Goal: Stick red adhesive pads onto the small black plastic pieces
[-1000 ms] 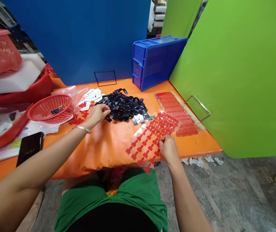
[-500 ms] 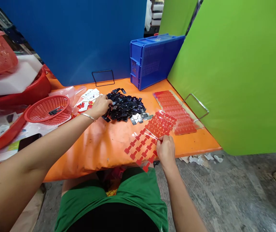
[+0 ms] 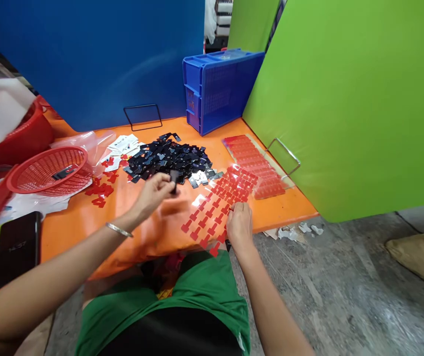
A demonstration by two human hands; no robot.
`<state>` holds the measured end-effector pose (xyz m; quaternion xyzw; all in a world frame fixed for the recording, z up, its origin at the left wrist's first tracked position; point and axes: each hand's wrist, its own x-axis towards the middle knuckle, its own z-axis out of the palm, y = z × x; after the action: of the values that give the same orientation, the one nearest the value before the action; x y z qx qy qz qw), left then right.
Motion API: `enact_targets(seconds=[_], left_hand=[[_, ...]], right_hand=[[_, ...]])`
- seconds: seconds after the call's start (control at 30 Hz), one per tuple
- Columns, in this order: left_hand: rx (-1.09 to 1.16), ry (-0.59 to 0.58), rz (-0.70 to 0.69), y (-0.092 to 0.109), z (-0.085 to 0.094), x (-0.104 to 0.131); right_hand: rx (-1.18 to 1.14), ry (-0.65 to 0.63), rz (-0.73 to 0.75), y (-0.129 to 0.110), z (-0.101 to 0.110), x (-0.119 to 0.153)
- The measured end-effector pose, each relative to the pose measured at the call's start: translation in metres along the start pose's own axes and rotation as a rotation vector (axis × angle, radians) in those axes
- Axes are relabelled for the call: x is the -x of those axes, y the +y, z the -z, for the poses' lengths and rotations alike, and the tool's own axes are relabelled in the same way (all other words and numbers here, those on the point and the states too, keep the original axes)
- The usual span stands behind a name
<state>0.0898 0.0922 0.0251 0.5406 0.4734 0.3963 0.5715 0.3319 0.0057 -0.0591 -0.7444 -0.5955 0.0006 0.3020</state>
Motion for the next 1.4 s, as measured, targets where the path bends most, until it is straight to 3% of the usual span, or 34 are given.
enact_targets(seconds=[0.07,0.13,0.23,0.73,0.97,1.13,1.27,1.4], left_hand=[[0.227,-0.096,0.19,-0.011,-0.033,0.025],[0.354,-0.117,0.322,-0.021,-0.058,0.042],[0.412,-0.061,0.434,-0.031,-0.078,0.054],[0.438,0.044,0.487,-0.05,-0.082,0.05],[0.42,0.082,0.547,-0.032,-0.081,0.05],[0.451,-0.023,0.49,-0.022,-0.093,0.047],[0.427,-0.05,0.533,-0.03,-0.109,0.039],[0.396,-0.05,0.55,-0.039,-0.114,0.035]], right_hand=[[0.006,0.005,-0.007,0.0,0.0,0.0],[0.006,0.008,-0.015,-0.001,0.001,-0.001],[-0.015,0.009,-0.038,-0.001,0.004,-0.003],[-0.223,0.035,-0.195,-0.003,0.017,-0.003],[-0.338,0.003,-0.278,-0.008,0.023,-0.001],[-0.364,0.002,-0.281,-0.013,0.021,0.001],[-0.382,0.018,-0.287,-0.011,0.019,0.001],[-0.491,0.041,-0.317,-0.01,0.022,0.002]])
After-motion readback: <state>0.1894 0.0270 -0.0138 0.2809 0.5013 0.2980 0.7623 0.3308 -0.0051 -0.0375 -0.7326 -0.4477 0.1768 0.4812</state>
